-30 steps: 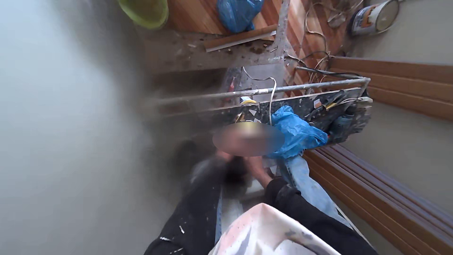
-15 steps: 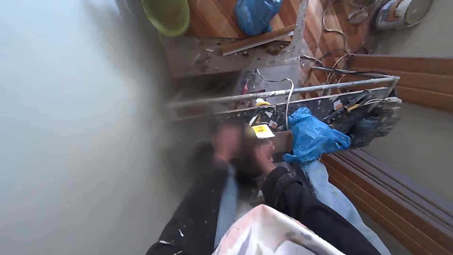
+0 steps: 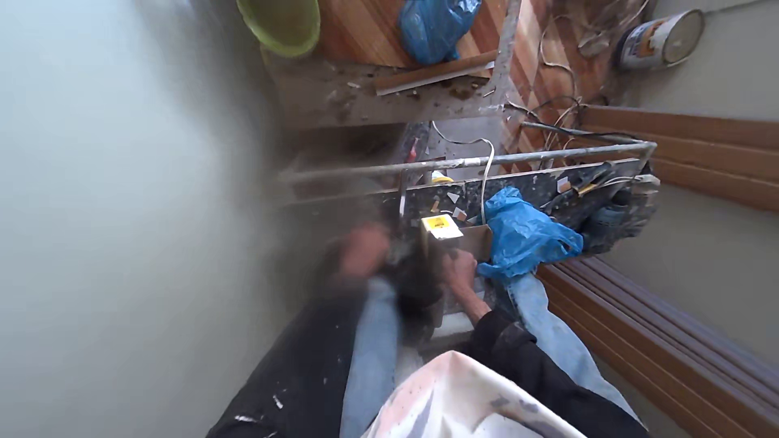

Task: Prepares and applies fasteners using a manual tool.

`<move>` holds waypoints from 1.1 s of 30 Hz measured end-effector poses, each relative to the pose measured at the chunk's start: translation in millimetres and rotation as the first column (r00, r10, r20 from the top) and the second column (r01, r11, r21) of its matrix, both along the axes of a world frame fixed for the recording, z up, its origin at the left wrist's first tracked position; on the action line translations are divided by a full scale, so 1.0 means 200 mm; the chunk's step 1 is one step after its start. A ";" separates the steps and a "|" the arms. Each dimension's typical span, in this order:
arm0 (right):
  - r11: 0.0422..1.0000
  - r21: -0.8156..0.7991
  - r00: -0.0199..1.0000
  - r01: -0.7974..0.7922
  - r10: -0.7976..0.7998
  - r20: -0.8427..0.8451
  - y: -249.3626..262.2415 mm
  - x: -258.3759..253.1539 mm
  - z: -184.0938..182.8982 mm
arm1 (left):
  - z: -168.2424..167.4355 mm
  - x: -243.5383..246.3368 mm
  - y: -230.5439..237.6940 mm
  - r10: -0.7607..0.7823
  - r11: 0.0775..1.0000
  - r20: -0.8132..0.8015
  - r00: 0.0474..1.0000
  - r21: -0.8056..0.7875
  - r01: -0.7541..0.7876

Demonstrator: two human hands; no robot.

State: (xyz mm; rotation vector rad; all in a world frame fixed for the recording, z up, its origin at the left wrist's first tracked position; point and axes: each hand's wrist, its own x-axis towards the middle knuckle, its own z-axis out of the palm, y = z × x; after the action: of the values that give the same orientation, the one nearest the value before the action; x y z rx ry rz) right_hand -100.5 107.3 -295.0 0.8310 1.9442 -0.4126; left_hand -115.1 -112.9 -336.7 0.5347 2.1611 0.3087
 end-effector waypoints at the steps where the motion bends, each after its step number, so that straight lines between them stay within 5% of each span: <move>1: 1.000 -0.025 1.000 0.008 -0.008 -0.005 0.02 -0.01 0.02 | 0.03 0.00 -0.01 -0.036 0.999 0.026 0.999 -0.005 0.036; 8: 0.997 -0.076 1.000 0.002 -0.001 0.016 0.08 -0.01 0.08 | 0.38 -0.11 -0.05 0.080 0.989 0.369 0.926 -0.148 -0.026; 14: 0.995 -0.096 0.997 -0.039 0.033 -0.063 0.14 0.06 0.09 | 0.56 -0.05 -0.15 0.329 0.943 0.171 0.929 -0.108 -0.314; 19: 0.971 -0.222 0.972 0.086 -0.131 -0.196 0.26 0.13 0.17 | 0.77 -0.08 -0.12 0.621 0.784 0.067 0.781 -0.073 -0.616; 22: 0.917 -0.363 0.923 0.169 -0.276 -0.267 0.31 0.12 0.30 | 0.85 -0.03 -0.07 0.809 0.576 0.065 0.584 0.111 -0.810; 27: 0.817 -0.547 0.802 0.182 -0.445 -0.398 0.36 -0.09 0.77 | 1.16 -0.14 0.11 0.949 0.064 0.287 0.127 0.219 -0.974; 30: 0.750 -0.657 0.689 0.077 -0.516 -0.508 0.38 -0.31 1.23 | 1.48 -0.30 0.24 0.757 -0.376 0.627 -0.185 0.186 -0.908; 33: 0.721 -0.686 0.589 -0.100 -0.513 -0.625 0.45 -0.50 1.77 | 1.92 -0.50 0.35 0.547 -0.532 0.797 -0.257 0.094 -0.841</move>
State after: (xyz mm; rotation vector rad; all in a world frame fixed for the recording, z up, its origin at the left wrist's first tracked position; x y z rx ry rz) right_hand -200.3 196.4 59.8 0.3996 2.1814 -1.8070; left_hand -215.0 -43.8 47.6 -1.1891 1.2172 2.2358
